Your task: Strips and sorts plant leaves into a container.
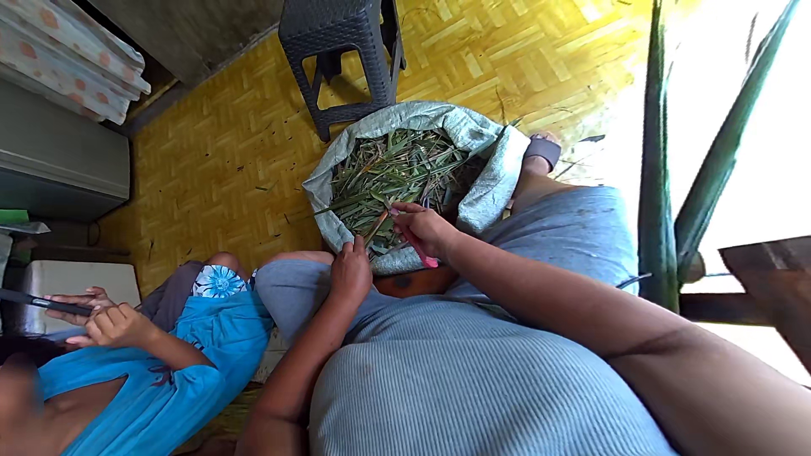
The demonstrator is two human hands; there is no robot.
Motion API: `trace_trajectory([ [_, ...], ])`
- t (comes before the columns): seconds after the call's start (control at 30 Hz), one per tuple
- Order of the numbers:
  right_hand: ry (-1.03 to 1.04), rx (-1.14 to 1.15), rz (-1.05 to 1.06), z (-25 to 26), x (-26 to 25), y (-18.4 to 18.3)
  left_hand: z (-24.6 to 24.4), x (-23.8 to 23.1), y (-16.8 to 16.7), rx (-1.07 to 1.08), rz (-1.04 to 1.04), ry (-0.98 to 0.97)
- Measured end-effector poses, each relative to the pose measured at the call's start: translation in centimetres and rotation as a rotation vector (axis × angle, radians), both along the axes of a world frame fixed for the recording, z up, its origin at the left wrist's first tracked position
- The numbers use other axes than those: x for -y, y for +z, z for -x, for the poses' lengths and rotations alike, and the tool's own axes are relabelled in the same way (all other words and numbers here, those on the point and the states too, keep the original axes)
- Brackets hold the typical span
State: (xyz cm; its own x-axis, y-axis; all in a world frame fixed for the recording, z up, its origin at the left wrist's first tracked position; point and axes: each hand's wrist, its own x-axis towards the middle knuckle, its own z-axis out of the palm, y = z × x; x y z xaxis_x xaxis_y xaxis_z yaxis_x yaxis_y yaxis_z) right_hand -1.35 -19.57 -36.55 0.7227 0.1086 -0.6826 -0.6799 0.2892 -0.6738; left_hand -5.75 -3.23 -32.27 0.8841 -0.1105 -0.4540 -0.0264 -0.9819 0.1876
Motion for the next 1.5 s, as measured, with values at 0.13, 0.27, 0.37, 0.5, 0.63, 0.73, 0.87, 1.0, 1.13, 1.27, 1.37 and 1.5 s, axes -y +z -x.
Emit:
trace_trajectory([
  [0.13, -0.023, -0.015, 0.003, -0.2, 0.0, -0.4, 0.6, -0.2, 0.1, 0.013, -0.026, -0.019],
  [0.27, -0.047, -0.020, 0.011, -0.6, 0.1, -0.9, 1.0, -0.5, 0.2, -0.002, -0.036, -0.017],
  [0.37, -0.051, -0.001, 0.003, -1.0, 0.5, -1.4, 1.4, -0.9, 0.5, -0.010, -0.022, -0.024],
  [0.5, -0.041, 0.008, 0.028, -1.5, 1.0, -1.2, 1.7, -1.5, 1.1, -0.036, 0.000, -0.003],
  [0.63, -0.063, 0.026, 0.066, -2.1, 1.5, -1.4, 2.1, -2.3, 1.7, -0.045, 0.008, 0.003],
  [0.73, -0.117, 0.042, 0.096, -3.0, 2.5, -1.3, 2.6, -3.2, 2.1, -0.048, 0.025, 0.011],
  [0.87, -0.175, 0.050, 0.151, -4.6, 4.7, -1.6, 2.9, -4.5, 2.2, -0.045, 0.044, 0.046],
  [1.0, -0.269, 0.097, 0.226, -6.1, 6.5, -1.8, 2.2, -4.9, 3.0, -0.080, 0.036, 0.070],
  [1.13, -0.318, 0.118, 0.258, -7.1, 8.6, -1.3, 1.6, -6.4, 3.3, -0.057, 0.025, 0.135],
  [1.27, -0.067, 0.145, 0.301, -5.5, 6.5, -0.1, 0.2, -5.3, 2.9, -0.066, 0.029, 0.198],
  [1.37, 0.308, 0.317, 0.416, -2.9, 3.4, 0.8, -1.5, -3.6, 2.0, -0.078, 0.060, 0.197],
  [1.5, 0.668, 0.565, 0.656, 0.2, 0.4, 1.7, -3.6, -1.3, 0.8, -0.079, 0.139, 0.177],
])
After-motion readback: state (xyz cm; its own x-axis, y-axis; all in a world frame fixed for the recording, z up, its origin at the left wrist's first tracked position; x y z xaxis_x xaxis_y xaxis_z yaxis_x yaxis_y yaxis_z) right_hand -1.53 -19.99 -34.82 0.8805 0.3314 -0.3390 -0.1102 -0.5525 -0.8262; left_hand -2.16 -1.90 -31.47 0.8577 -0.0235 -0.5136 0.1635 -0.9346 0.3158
